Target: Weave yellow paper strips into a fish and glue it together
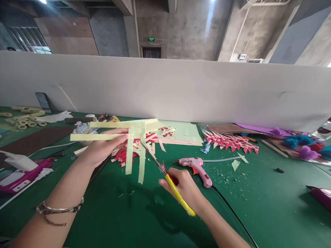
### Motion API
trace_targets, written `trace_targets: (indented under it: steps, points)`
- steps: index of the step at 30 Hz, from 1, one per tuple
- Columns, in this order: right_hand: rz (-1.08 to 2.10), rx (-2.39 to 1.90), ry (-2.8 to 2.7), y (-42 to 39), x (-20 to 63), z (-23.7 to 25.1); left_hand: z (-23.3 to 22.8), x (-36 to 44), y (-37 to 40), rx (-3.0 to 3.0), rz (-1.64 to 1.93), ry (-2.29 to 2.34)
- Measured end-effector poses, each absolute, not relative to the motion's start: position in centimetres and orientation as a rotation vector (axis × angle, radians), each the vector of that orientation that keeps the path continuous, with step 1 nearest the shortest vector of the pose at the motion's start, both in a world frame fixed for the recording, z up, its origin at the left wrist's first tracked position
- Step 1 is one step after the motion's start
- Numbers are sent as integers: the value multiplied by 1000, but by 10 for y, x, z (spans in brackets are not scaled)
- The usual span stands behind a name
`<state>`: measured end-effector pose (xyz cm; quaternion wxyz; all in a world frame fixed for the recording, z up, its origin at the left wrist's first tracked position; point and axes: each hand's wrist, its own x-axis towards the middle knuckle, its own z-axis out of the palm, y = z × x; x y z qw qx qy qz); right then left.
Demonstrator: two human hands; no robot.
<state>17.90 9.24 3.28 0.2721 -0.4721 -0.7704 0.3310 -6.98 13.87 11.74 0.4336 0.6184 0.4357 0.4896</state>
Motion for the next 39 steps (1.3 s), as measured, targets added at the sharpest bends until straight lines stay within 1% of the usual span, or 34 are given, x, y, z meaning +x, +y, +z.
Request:
trace_targets:
  steps: [3, 7, 14, 23, 30, 36, 39]
  points:
    - [984, -1257, -2106, 90, 175, 29, 109, -75, 130, 1506, 1240, 1106]
    - [1014, -1290, -2139, 89, 172, 24, 97, -78, 128, 1404, 1314, 1173]
    - [808, -1465, -2302, 87, 171, 30, 78, -81, 132, 1169, 1377, 1195]
    - [633, -1331, -2365, 79, 176, 39, 74, -74, 125, 1012, 1354, 951]
    - [765, -1352, -2428, 81, 172, 37, 70, -60, 118, 973, 1406, 998]
    - [844, -1283, -2379, 83, 174, 34, 65, -62, 115, 1099, 1340, 953]
    - [844, -1288, -2360, 84, 176, 33, 63, -60, 113, 1126, 1337, 1024]
